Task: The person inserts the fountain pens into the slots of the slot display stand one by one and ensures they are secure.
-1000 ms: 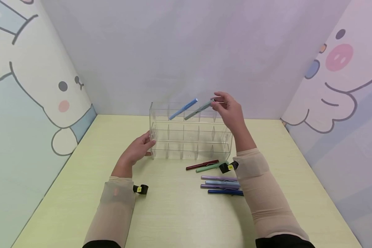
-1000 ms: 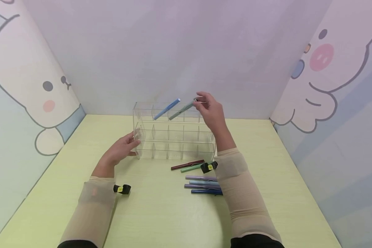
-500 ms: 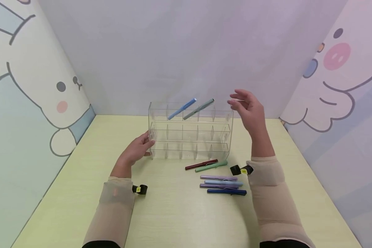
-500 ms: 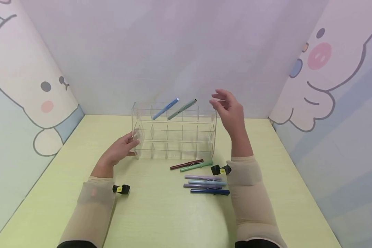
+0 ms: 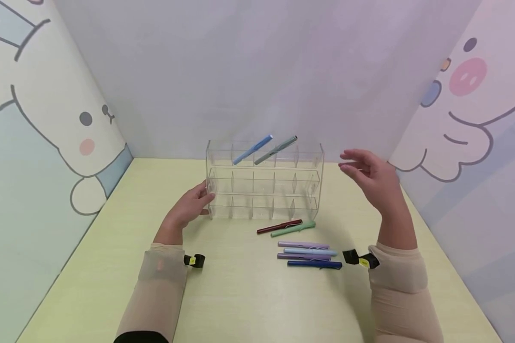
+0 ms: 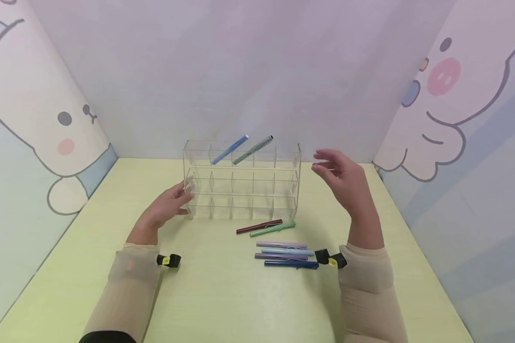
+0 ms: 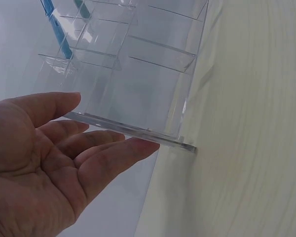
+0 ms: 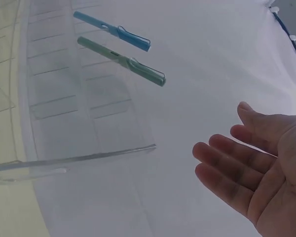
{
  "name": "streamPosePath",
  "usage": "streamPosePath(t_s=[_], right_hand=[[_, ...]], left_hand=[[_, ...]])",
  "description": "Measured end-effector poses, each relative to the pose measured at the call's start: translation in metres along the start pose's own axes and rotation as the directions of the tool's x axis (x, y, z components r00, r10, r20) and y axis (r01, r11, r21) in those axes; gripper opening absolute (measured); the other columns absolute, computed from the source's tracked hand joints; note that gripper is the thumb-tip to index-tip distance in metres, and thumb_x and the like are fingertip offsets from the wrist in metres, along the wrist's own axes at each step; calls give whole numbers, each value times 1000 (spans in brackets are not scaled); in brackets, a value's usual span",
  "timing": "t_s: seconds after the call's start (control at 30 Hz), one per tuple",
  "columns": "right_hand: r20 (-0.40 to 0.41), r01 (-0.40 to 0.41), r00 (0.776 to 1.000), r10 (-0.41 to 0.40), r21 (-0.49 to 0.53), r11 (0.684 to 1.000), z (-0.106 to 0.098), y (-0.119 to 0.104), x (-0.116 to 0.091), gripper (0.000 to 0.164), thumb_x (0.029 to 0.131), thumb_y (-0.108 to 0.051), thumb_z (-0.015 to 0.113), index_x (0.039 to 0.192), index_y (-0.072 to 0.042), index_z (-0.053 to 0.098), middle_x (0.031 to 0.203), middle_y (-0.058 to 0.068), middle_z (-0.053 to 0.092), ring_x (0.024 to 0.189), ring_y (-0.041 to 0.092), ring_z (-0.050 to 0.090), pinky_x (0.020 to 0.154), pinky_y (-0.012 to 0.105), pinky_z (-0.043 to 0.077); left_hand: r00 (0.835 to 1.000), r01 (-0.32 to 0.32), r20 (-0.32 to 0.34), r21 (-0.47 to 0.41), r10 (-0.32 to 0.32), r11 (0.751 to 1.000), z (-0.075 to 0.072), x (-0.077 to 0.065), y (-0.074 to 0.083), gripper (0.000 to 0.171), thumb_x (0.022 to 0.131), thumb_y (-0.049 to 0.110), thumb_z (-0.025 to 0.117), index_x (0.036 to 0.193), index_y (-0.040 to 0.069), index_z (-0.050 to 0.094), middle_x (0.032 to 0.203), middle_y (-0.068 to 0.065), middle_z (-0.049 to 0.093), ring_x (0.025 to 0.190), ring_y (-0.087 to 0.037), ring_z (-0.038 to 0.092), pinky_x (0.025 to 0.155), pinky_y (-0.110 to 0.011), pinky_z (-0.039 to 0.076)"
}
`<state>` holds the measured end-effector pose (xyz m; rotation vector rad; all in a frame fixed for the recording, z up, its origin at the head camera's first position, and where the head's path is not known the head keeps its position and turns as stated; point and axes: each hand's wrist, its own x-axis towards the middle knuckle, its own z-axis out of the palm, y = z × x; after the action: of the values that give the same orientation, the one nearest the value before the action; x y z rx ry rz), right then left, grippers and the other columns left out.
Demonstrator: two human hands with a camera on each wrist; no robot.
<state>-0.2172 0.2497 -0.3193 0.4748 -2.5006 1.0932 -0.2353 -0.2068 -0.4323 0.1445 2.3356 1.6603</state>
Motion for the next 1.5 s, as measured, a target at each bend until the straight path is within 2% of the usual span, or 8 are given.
streamPosePath(t_s=[0.1,0.27,0.37,0.77,1.07,1.17,1.27,1.5], right_hand=[[76,-14,997,21,-82,997,-2,5,-13,39,96,-37,63,131,-20,61,117,0,70,93,-6,64,78,6,47],[226,-31,972,64,-143,989,2,15,-29,39,97,-40,61,131,-20,61,118,3,70,97,22,70,83,38,57],[322,-31,943,82,-158,987,7,22,-38,42,98,-41,59,132,-17,59,122,6,68,102,28,69,87,50,56],[592,-42,786,181,-240,970,45,40,-63,33,95,-29,66,122,-10,65,112,5,69,99,19,66,84,43,56],[672,23,714,197,-303,953,70,52,-76,18,93,-22,67,109,-14,69,96,-6,68,91,13,64,80,38,54],[682,43,704,200,-321,946,76,55,-79,9,93,-18,66,101,-17,69,92,-9,66,86,10,60,78,35,53],[673,57,712,200,-340,939,81,55,-80,3,92,-16,67,95,-17,69,87,-9,63,80,9,55,74,34,52],[674,146,717,175,-391,909,85,53,-79,8,94,-22,67,91,-14,68,86,-8,59,75,9,50,70,32,49]], left_hand=[[1000,-2,2,-1,2,1000,0,0,1,65,105,32,47,159,32,11,161,-9,29,143,-32,34,103,-52,48],[1000,0,5,-1,0,1000,0,1,0,66,105,32,47,159,31,10,161,-9,27,144,-32,33,105,-53,46],[1000,5,5,6,-5,1000,-1,2,-1,66,105,33,47,159,31,9,161,-9,28,144,-31,33,105,-52,47],[1000,25,-3,11,-25,1000,-5,1,1,67,105,33,47,159,30,8,161,-9,28,144,-32,34,106,-53,45],[1000,6,10,-4,-6,1000,-2,2,0,66,105,32,46,159,32,9,161,-10,28,144,-33,33,103,-52,48],[1000,3,12,-1,-3,1000,-2,1,0,66,106,31,46,159,30,8,161,-12,28,144,-33,32,104,-52,47],[1000,7,11,6,-7,1000,-2,2,-1,65,106,31,45,159,31,8,160,-13,29,144,-34,32,106,-53,45],[1000,16,10,4,-16,1000,-2,3,-2,63,105,33,46,157,37,11,159,-13,31,143,-33,34,106,-54,45]])
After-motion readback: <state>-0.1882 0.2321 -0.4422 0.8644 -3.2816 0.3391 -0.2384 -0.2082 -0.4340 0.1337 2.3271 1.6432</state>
